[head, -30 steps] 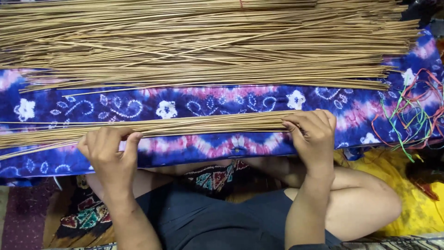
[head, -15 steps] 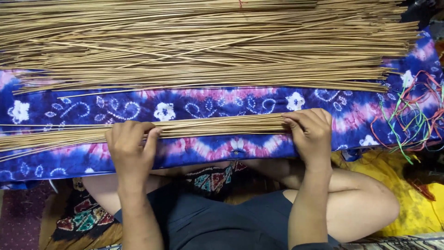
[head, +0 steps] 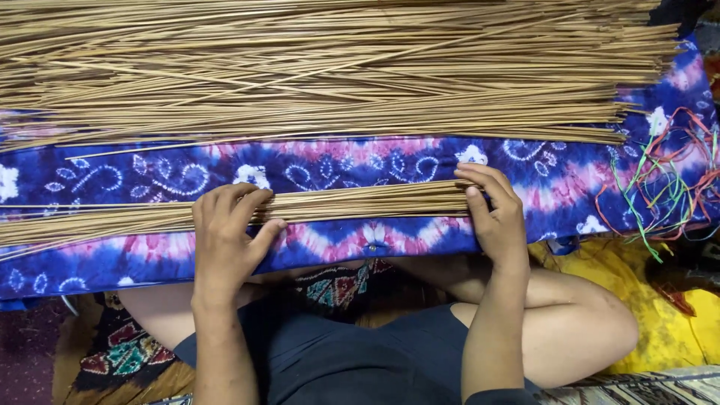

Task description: Aligning and smoothing a bundle of thin wooden sticks on a cloth surface.

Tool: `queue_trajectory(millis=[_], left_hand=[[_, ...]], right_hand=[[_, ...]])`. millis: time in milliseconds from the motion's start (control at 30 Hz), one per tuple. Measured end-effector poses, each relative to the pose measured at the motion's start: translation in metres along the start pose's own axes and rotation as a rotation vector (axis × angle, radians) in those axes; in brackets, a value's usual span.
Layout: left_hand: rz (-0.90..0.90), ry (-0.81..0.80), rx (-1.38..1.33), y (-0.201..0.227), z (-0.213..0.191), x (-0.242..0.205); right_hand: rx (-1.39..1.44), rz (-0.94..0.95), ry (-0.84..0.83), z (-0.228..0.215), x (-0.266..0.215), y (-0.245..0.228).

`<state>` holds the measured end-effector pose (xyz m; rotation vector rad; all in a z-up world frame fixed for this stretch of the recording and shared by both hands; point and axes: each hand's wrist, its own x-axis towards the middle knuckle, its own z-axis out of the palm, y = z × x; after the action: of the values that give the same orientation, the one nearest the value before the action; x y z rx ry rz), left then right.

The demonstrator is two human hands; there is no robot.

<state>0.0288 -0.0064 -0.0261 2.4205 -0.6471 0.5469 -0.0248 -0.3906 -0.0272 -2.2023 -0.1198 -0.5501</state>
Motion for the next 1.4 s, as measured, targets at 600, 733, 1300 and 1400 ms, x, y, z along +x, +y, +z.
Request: queue_trajectory(millis=[600,733,1300,1400], left_hand=[[-0.124,-0.058,0.100,-0.008,0.010,-0.004],[-0.152,-0.041,0.076,-0.010,0.013,-0.007],[-0.161,-0.058,0.078,-0.015,0.014,-0.009],[-0.146,-0.051,0.085,-0.014,0.013,-0.009]], right_hand=[[-0.223,0.003,-0.082,0.001,-0.007,-0.001],[-0.269,-0.009,-0.106,0.000,-0.006,-0.006],[-0.881,-0.075,-0.465,0.016,0.014,-0.016],[-0.856,-0.006,-0.468,0.013,0.011,-0.021]])
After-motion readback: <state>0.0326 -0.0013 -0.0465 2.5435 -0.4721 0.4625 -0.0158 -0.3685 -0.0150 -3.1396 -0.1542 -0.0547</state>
